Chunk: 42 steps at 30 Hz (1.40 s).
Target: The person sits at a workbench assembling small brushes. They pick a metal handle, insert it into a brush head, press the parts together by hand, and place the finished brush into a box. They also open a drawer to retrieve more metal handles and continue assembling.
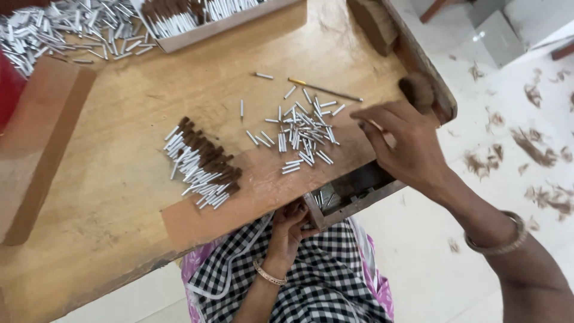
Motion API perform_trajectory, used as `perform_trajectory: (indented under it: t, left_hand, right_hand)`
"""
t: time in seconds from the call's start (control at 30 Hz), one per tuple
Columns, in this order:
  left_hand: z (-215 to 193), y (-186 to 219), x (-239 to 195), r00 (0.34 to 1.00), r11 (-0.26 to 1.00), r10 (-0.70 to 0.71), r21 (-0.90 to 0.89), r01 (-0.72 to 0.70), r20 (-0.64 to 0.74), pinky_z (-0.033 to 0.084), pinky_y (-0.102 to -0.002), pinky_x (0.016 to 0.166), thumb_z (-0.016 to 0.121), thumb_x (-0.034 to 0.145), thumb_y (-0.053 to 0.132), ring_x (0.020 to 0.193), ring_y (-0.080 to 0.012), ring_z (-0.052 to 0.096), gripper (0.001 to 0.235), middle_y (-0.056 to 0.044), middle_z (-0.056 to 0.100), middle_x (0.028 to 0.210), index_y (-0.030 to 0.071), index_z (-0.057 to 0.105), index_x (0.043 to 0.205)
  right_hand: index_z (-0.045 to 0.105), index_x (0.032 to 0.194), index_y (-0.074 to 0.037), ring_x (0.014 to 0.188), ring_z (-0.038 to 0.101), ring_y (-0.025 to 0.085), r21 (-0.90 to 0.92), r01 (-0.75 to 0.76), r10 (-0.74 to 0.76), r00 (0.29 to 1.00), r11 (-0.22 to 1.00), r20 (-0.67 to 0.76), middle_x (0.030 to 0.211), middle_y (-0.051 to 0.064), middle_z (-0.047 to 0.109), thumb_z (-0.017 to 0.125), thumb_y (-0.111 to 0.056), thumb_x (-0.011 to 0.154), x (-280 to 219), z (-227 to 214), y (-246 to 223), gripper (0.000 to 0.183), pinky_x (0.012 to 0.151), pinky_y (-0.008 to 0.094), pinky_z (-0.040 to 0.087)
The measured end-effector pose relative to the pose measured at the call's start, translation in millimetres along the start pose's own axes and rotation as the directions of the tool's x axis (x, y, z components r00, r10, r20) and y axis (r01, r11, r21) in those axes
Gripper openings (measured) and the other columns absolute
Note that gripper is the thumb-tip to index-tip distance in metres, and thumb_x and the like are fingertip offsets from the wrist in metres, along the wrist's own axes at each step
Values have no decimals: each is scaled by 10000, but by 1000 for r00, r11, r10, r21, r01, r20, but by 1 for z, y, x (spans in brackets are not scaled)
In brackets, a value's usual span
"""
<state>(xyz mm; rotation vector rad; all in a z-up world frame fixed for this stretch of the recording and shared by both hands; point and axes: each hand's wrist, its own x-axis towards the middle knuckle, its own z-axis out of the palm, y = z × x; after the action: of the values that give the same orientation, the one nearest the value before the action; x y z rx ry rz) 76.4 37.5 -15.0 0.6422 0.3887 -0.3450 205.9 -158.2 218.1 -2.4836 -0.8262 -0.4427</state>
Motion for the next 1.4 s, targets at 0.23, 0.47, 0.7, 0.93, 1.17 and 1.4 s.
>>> perform_trajectory:
  t: [0.23, 0.47, 0.7, 0.93, 1.17, 1.4]
  left_hand:
    - [9, 1, 5, 958, 834, 257, -472, -285, -125, 516, -640, 964, 669, 905, 188, 1118, -287, 659, 440, -114, 655, 1171, -15, 572, 1284]
    - [2, -31, -14, 985, 983, 25, -177, -56, -168, 561, -481, 988, 656, 878, 134, 1124, -230, 681, 403, -36, 645, 1272, 95, 572, 1271]
    - [44, 5, -68, 993, 816, -73, 578, 4, 95, 599, -327, 766, 611, 1000, 112, 891, -169, 717, 190, -139, 726, 1082, 65, 671, 1174]
    - [91, 78, -89, 883, 590, 387, 665, -458, 266, 640, -315, 693, 602, 982, 38, 862, -140, 769, 119, -101, 723, 1050, 34, 695, 1056]
    - [96, 121, -95, 455, -125, 785, 827, -548, 420, 542, -372, 831, 665, 908, 11, 983, -244, 685, 187, -57, 730, 1124, 61, 705, 1084]
    - [83, 121, -91, 329, -482, 781, 848, -221, 530, 301, -531, 1185, 667, 926, 162, 1350, -305, 515, 265, -72, 663, 1310, 84, 695, 1178]
  right_hand:
    - [665, 1321, -66, 917, 656, 345, -45, -50, 56, 987, 998, 151, 1029, 181, 699, 663, -77, 909, 82, 64, 42, 411, 801, 466, 516]
    - [642, 1216, -15, 868, 639, 322, -29, -7, 7, 1000, 1000, 3, 1113, 170, 583, 592, -39, 988, 43, 39, 6, 234, 707, 432, 507]
    - [716, 1050, -52, 751, 679, 260, 40, -279, 274, 956, 959, 105, 908, 79, 655, 748, -184, 840, -13, 40, -40, 250, 633, 397, 541]
    - [715, 974, -49, 824, 662, 305, 23, -250, 247, 964, 968, 95, 933, 100, 654, 712, -84, 830, -5, 57, -15, 148, 688, 415, 521]
    - [723, 1037, -84, 810, 665, 298, 80, -289, 284, 956, 954, 76, 941, 94, 657, 709, -88, 821, -5, 55, -21, 217, 677, 417, 522]
    - [783, 1017, -182, 847, 676, 244, 108, 0, -2, 1000, 994, 16, 938, 42, 663, 779, -105, 768, 9, 81, -24, 260, 673, 383, 550]
